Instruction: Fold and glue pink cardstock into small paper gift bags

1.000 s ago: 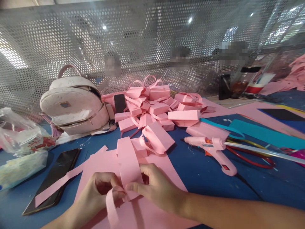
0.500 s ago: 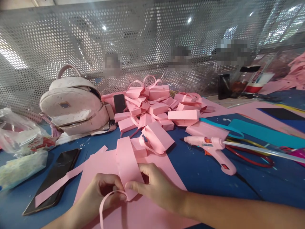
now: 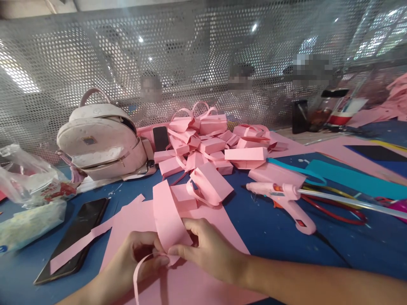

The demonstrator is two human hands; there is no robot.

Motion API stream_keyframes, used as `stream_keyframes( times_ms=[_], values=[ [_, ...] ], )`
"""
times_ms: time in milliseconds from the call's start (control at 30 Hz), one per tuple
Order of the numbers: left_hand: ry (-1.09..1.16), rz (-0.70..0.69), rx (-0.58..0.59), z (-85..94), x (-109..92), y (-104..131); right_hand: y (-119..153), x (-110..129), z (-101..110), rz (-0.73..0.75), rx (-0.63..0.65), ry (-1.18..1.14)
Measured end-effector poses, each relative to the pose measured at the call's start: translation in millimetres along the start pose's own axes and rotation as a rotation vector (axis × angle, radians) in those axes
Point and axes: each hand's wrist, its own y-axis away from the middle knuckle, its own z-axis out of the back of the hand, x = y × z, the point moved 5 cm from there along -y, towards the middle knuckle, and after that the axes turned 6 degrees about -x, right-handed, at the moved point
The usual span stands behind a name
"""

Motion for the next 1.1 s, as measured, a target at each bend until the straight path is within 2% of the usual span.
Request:
stream_keyframes(
  times_ms=[167, 267, 400, 633, 767, 1100],
  values=[
    [0.011, 0.007, -0.021, 2.5, 2.6, -0.4, -0.9, -1.0, 4.6, 0.061, -0.066, 0.050],
    [0.008, 0.004, -0.012, 1.7, 1.8, -1.3, -1.5, -4.1, 4.0, 0.039, -0.048, 0.024],
    [-0.004, 0.009, 0.010, -1.2, 2.0, -1.2, -1.2, -3.1, 4.0, 0.101, -0.040, 0.037],
    [0.107, -0.009, -0.046, 4.7, 5.7, -1.5, 3.4, 3.3, 5.1, -0.018, -0.068, 0.164],
    [0.060, -0.030, -0.059, 8.4, 7.5, -3.6, 4.1, 7.2, 4.8, -0.001, -0.086, 0.161],
    [0.033, -0.042, -0.079, 9.9, 9.4, -3.4, 3.2, -1.8, 7.3, 0.036, -0.084, 0.188]
  ],
)
